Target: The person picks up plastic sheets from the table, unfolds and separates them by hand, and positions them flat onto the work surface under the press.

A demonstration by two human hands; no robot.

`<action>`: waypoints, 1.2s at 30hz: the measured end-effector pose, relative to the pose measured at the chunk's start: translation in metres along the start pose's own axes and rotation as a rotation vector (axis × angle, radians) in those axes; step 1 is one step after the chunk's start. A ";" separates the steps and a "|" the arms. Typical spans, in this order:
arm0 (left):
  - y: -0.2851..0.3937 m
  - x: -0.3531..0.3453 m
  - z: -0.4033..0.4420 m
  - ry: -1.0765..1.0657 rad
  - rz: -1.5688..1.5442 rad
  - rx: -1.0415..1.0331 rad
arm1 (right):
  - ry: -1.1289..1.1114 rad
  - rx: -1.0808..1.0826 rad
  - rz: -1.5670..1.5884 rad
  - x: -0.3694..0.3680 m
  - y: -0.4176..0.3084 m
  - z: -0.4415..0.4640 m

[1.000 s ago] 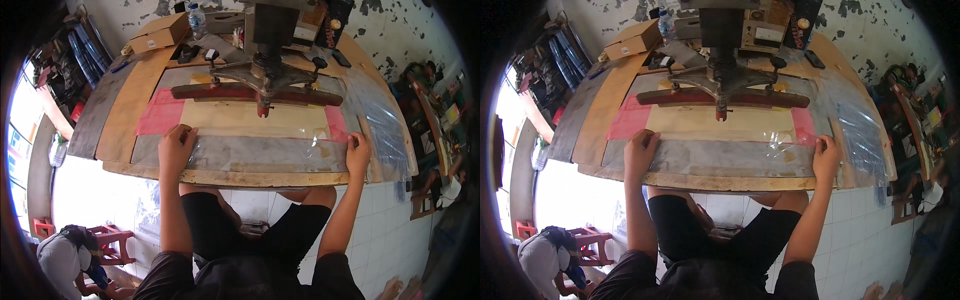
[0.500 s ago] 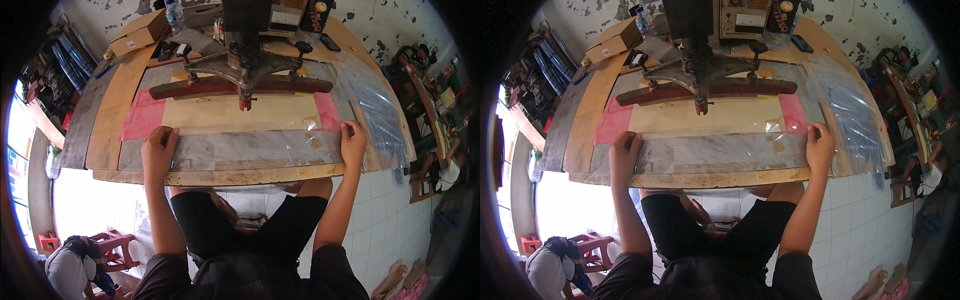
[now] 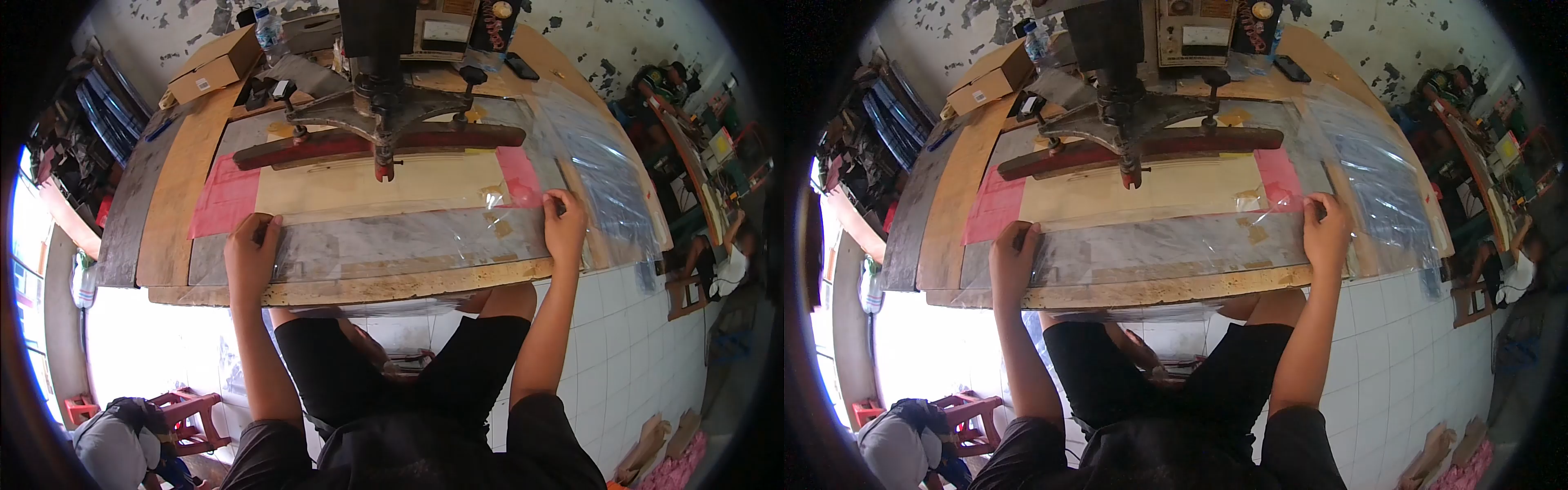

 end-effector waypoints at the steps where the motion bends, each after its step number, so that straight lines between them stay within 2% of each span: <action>1: 0.001 0.000 0.000 0.001 0.016 0.002 | 0.001 0.009 -0.013 0.000 0.001 0.000; 36: -0.004 0.001 0.000 -0.001 -0.027 -0.021 | 0.027 0.017 -0.008 0.000 0.001 0.000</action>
Point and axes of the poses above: each hand's wrist, its own z-axis towards the middle knuckle, its own x-axis out of the back of the hand, y = z × x, the point moved 8 cm from there along z, towards the middle knuckle, and after that the axes turned 9 degrees about -z, right-handed, at the moved point
